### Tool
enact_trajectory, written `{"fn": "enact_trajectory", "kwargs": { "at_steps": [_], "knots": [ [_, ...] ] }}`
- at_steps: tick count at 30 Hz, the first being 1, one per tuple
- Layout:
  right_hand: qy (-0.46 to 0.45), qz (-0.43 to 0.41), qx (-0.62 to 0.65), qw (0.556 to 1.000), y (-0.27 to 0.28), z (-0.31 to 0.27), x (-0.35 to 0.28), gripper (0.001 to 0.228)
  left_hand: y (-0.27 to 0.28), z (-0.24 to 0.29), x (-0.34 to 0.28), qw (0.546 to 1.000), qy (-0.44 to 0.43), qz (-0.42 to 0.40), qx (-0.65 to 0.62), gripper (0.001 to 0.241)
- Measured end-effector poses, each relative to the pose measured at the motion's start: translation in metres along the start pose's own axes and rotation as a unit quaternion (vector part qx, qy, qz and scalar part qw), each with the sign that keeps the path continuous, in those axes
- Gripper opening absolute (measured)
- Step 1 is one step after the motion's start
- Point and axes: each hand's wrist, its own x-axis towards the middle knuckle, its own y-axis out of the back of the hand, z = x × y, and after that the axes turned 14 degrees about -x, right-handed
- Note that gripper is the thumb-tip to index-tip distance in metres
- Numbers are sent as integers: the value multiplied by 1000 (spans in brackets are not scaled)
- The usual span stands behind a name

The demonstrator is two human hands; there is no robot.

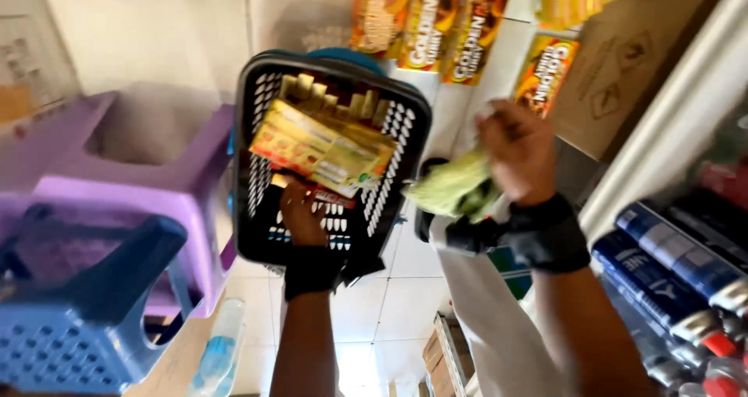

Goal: The person wipes packaged food boxes with a cloth, organizes them into a shopping basket, and places them back onto the grocery store shelves.

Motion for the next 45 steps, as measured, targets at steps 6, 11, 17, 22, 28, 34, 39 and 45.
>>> {"fn": "enact_trajectory", "kwargs": {
  "at_steps": [6,11,17,22,28,34,39,45],
  "knots": [
    [-69,55,-258,962,-6,151,125,78,-51,13,-25,986,-161,-48,22,91],
    [-120,-39,-315,941,-82,216,205,138,-114,27,1,956,-277,-80,-46,98],
    [-211,31,-233,949,-109,178,200,144,-114,17,26,943,-329,-12,-53,105],
    [115,68,-156,979,-30,68,118,71,-91,31,10,973,-229,-29,-24,93],
    [250,-244,-109,931,-9,-88,35,67,-72,32,3,978,-175,-65,-94,81],
    [215,-203,-333,895,-126,-136,1,89,-12,17,40,902,6,-281,-327,74],
    [203,-147,-336,908,-127,-131,2,85,-19,71,-25,881,95,-250,-390,91],
    [81,-68,-445,890,-32,-43,114,62,-38,65,-35,983,-165,-63,-59,79]
  ]
}}
